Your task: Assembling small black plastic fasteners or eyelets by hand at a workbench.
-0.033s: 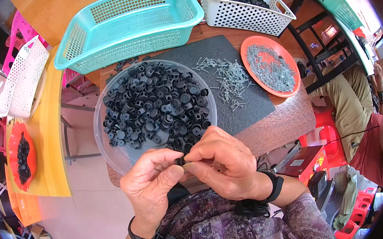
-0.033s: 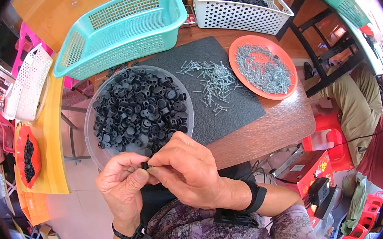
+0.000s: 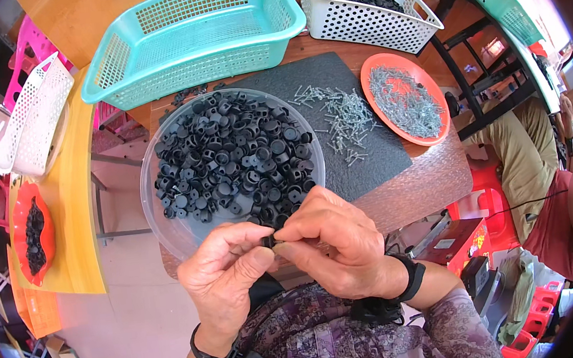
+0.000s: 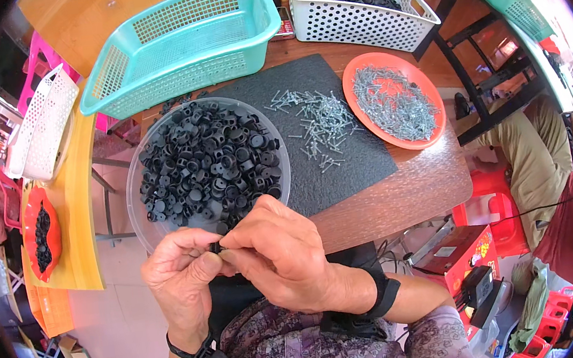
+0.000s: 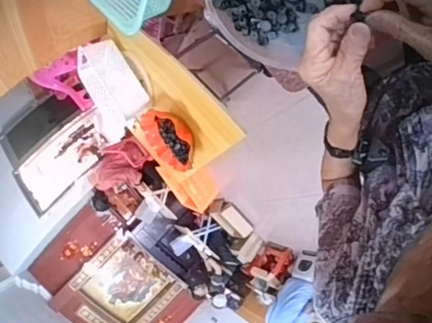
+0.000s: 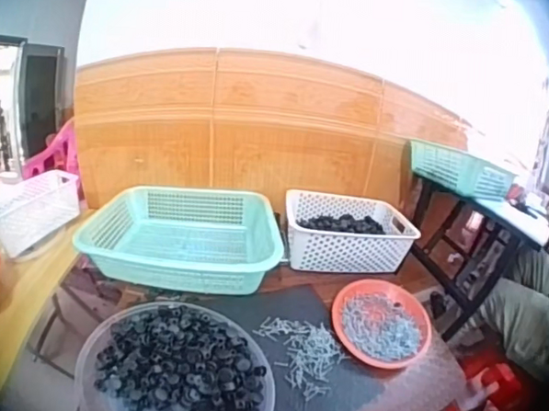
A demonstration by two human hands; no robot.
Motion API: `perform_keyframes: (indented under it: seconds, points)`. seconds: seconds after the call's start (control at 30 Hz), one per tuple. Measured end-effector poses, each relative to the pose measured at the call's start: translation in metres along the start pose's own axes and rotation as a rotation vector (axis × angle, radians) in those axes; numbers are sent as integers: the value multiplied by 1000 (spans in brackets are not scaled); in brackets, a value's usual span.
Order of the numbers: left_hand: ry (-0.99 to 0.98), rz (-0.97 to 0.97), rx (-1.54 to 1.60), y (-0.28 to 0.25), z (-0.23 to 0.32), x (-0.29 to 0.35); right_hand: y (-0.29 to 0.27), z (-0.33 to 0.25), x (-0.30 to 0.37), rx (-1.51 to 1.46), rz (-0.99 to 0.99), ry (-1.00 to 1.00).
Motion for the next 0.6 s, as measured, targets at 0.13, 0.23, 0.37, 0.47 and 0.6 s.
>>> perform_keyframes:
  seconds: [0.13, 0.23, 0.37, 0.47, 0.6]
  points:
    - [-7, 9, 6, -4, 6, -3, -1, 6, -11, 11, -74, -40]
    - [22, 31, -17, -19, 12, -3, 2, 6, -29, 83, -94, -115]
    - [79, 151, -35, -34, 14, -2, -4, 17, -39, 354, -263, -52]
    - [90, 175, -35, -37, 15, -1, 10, 23, -38, 465, -409, -108]
    - [89, 192, -32, -36, 14, 1, 22, 18, -43, 682, -678, -202]
Point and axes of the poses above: each hand's wrist, its own x-axis away from the middle knuckle, its own y-axis out of the palm, z = x × y, the point moved 1 cm from there along -x, towards the middle knuckle, and after that the axes turned 8 degrees about -z, right-handed, at the moved point
